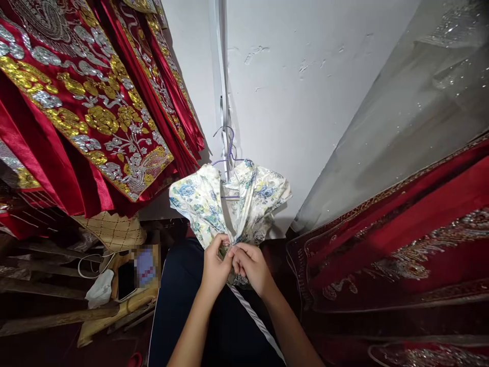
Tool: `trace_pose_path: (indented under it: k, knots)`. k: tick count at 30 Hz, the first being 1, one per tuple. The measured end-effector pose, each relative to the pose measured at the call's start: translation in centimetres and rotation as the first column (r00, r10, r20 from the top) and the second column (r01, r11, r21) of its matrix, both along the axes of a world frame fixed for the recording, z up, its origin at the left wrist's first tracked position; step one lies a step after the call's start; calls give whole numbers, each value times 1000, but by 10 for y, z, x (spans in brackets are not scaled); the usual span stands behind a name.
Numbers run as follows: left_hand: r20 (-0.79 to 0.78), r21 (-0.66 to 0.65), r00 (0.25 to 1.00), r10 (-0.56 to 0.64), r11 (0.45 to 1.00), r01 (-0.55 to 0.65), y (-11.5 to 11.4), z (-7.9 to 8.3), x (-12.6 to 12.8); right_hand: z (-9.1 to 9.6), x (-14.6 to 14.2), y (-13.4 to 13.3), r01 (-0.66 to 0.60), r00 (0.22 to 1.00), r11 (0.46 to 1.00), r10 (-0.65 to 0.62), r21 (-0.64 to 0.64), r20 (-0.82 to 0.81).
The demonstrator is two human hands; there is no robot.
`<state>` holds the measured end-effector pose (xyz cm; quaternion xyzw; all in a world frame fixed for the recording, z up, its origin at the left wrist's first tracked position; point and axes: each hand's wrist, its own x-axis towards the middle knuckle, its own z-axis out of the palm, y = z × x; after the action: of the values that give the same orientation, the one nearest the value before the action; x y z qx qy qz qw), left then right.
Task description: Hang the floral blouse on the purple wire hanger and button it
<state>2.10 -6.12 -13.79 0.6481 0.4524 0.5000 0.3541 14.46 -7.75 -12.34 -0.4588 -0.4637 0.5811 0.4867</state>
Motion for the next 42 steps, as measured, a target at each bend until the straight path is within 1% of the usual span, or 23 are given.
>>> trace_pose_path:
  k: [3,5,6,8,11,13,15,17,19,20,21,23,24,25,27,29,30,32,36,38,40,42]
  knots:
    - [15,-2,999,-43,999,43,9,7,3,8,7,9,-34,999,999,34,-33,-10]
    - [22,-2,999,-43,999,43,12,5,3,18,13,24,-19,999,1000,18,-22,-50]
    - [18,-6,999,-35,999,35,12,2,2,26,16,35,-4,997,1000,3,-7,-78]
    - [-8,-20,1000,-10,1000,10,13,-8,0,47,22,62,40,989,999,-37,22,-144]
    - [-75,-27,997,21,999,-23,10,-25,-8,89,30,106,93,970,995,-83,33,-229]
    - [-137,0,990,15,1000,-16,6,-32,-13,117,32,128,122,968,986,-93,110,-234]
    - [-195,39,981,-4,999,12,4,-32,-16,137,31,137,151,970,969,-107,195,-217]
    - [-248,70,968,-50,995,69,6,-23,-19,146,28,136,159,976,953,-113,258,-185]
    - [-291,96,952,-101,986,134,14,-6,-22,143,22,126,128,987,945,-93,301,-128]
    - [-298,118,948,-111,981,152,20,6,-23,139,19,120,110,992,942,-85,317,-92]
    - [-286,155,953,-102,976,151,28,20,-25,135,17,114,89,996,941,-76,326,-52]
    - [-218,259,975,-38,961,95,44,54,-27,130,14,103,55,998,941,-64,333,17]
    - [-170,317,985,-5,946,60,52,73,-28,130,13,100,45,997,939,-64,340,46]
    - [-156,357,988,22,933,35,60,92,-27,131,13,97,37,995,935,-67,352,73]
    - [-208,398,978,30,916,57,75,125,-24,136,14,95,22,991,921,-70,390,110]
    - [-294,419,956,25,902,105,86,148,-20,141,17,96,8,989,904,-70,428,129]
    - [-332,425,943,28,897,123,90,155,-18,141,19,96,4,988,895,-73,445,138]
    - [-390,438,920,44,887,143,93,161,-17,137,23,97,-6,981,885,-84,466,172]
    - [-453,447,889,68,880,160,84,156,-22,117,24,96,-29,965,897,-91,442,247]
    - [-463,450,880,108,884,128,76,153,-24,107,20,98,-23,960,905,-98,425,260]
    - [-423,458,896,136,885,82,69,154,-24,98,16,104,-3,950,901,-133,434,283]
    - [-299,466,944,142,885,14,65,156,-27,88,14,111,2,934,892,-163,452,318]
